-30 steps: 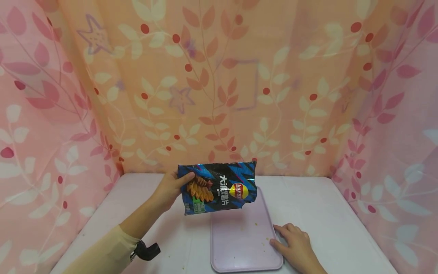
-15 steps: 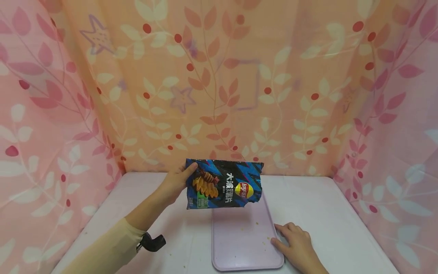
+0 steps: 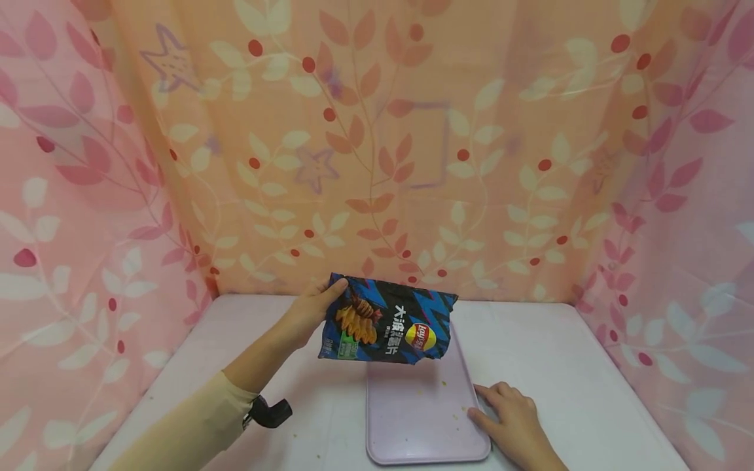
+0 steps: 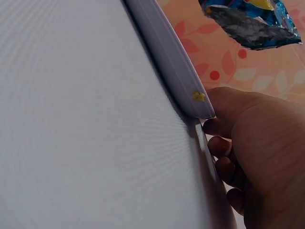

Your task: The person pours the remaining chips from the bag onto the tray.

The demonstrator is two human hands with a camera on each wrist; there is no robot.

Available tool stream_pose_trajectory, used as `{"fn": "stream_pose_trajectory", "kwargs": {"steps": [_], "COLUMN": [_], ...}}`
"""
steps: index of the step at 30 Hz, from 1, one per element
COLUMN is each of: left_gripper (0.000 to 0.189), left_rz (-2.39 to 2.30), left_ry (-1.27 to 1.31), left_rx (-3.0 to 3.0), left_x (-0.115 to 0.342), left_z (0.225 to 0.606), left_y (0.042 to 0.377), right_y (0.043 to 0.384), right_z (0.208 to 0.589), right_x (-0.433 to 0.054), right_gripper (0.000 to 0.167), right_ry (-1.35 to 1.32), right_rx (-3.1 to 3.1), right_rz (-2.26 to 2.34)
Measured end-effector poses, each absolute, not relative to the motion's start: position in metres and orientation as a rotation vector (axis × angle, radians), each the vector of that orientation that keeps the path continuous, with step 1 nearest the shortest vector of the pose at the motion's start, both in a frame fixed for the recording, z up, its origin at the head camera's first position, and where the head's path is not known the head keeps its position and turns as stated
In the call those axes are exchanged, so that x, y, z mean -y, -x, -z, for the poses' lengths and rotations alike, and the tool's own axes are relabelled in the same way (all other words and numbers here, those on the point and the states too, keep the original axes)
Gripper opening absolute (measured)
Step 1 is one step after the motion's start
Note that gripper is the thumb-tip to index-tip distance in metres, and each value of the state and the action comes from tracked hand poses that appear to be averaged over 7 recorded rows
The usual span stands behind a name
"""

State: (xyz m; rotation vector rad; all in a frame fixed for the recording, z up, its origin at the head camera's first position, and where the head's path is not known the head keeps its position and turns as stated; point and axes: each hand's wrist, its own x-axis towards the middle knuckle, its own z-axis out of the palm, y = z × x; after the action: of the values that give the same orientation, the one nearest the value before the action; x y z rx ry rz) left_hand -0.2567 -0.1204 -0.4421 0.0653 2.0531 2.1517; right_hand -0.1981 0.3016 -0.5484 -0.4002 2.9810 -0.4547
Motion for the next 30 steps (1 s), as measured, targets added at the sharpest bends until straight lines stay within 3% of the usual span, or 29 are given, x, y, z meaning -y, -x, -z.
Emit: {"fn": "stream_pose_trajectory", "kwargs": {"steps": [22, 30], "left_gripper": [0.04, 0.042], "left_rz": [-2.222, -2.352], "left_ry": [-0.208, -0.069], "left_rx": [-2.094, -2.035], "left_x": [0.112, 0.11], "left_z": [0.452, 0.439], "left_y": [0.254, 0.256], "right_y": [0.201, 0.199], "right_z": [0.552, 0.55], "right_x": [-0.301, -0.301], "right_gripper": [0.058, 0.062], "right_ry": [0.434, 0.409], "right_rx": [-3.004, -2.975], "right_rz": [0.467, 0.46]}}
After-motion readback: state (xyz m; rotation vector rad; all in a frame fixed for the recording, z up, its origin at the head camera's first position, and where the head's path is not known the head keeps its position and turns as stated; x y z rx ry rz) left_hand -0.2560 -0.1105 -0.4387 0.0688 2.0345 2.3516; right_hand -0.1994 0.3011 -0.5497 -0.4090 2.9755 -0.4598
